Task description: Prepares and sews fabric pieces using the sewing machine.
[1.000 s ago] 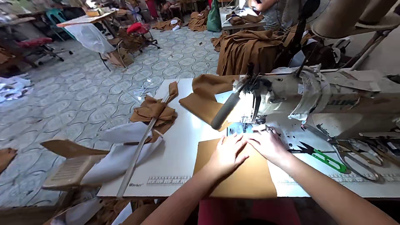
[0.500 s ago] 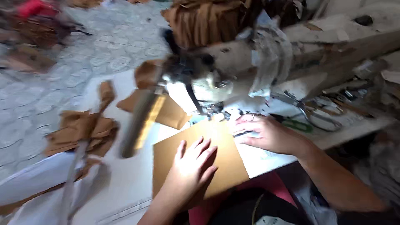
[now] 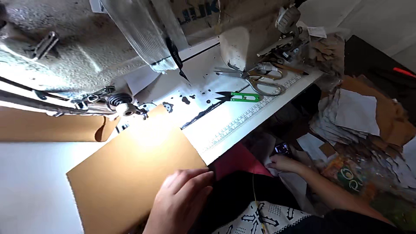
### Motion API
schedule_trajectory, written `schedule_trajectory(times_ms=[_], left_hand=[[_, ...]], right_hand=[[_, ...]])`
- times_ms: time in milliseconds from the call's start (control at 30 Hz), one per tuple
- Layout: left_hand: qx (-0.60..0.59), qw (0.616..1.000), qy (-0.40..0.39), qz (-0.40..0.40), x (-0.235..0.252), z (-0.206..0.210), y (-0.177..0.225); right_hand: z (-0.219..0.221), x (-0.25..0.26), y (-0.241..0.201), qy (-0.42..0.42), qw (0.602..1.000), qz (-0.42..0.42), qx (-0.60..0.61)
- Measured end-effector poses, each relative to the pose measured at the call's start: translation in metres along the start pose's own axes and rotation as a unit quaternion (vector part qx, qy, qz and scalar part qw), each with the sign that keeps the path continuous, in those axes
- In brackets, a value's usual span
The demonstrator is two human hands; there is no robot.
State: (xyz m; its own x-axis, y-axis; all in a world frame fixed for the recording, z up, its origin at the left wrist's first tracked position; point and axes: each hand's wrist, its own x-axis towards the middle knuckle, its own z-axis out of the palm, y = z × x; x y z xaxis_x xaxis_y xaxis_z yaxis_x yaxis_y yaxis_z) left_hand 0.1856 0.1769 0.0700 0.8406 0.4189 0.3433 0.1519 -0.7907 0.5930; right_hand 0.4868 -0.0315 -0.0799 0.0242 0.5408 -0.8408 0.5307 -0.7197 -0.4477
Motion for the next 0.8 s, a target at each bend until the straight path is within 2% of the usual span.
schedule_trajectory(times_ms=[67, 100, 167, 233, 300, 367, 433, 467, 533, 600, 633, 667, 733, 800], left_hand=[[-0.038, 0.999, -0.027, 0.024, 0.008, 0.018, 0.003], [-0.053, 0.997, -0.051, 0.032, 0.012, 0.029, 0.004], [-0.091, 0.987, -0.126, 0.026, 0.022, 0.049, 0.009], [-0.166, 0.967, -0.191, -0.020, 0.034, 0.058, 0.009], [-0.198, 0.959, -0.191, -0.068, 0.043, 0.060, 0.011], [-0.199, 0.955, -0.207, -0.068, 0.050, 0.059, 0.019], [-0.190, 0.952, -0.233, -0.053, 0.059, 0.061, 0.029], [-0.187, 0.950, -0.246, -0.050, 0.065, 0.064, 0.035], [-0.203, 0.928, -0.307, -0.053, 0.082, 0.072, 0.050], [-0.235, 0.903, -0.357, -0.037, 0.103, 0.084, 0.071], [-0.255, 0.897, -0.360, -0.021, 0.112, 0.089, 0.083], [-0.277, 0.897, -0.344, -0.002, 0.120, 0.092, 0.093], [-0.336, 0.904, -0.264, 0.027, 0.129, 0.093, 0.104], [-0.391, 0.905, -0.167, 0.019, 0.122, 0.082, 0.099]], right_hand=[[-0.011, -0.030, -0.042, 0.005, 0.980, -0.194, 0.032], [-0.012, -0.046, -0.064, 0.021, 0.955, -0.295, 0.039], [-0.010, -0.069, -0.103, 0.038, 0.909, -0.414, 0.040], [-0.014, -0.079, -0.123, 0.066, 0.894, -0.443, 0.018], [-0.022, -0.080, -0.122, 0.108, 0.896, -0.431, 0.015], [-0.028, -0.086, -0.111, 0.145, 0.896, -0.418, 0.039], [-0.033, -0.099, -0.096, 0.236, 0.879, -0.395, 0.124], [-0.037, -0.107, -0.087, 0.310, 0.853, -0.379, 0.181], [-0.057, -0.127, -0.077, 0.477, 0.764, -0.339, 0.271], [-0.080, -0.154, -0.079, 0.576, 0.672, -0.379, 0.268], [-0.087, -0.164, -0.089, 0.597, 0.642, -0.417, 0.239], [-0.091, -0.171, -0.102, 0.601, 0.631, -0.451, 0.194], [-0.090, -0.175, -0.132, 0.559, 0.640, -0.517, 0.109], [-0.093, -0.167, -0.156, 0.464, 0.666, -0.582, 0.055]])
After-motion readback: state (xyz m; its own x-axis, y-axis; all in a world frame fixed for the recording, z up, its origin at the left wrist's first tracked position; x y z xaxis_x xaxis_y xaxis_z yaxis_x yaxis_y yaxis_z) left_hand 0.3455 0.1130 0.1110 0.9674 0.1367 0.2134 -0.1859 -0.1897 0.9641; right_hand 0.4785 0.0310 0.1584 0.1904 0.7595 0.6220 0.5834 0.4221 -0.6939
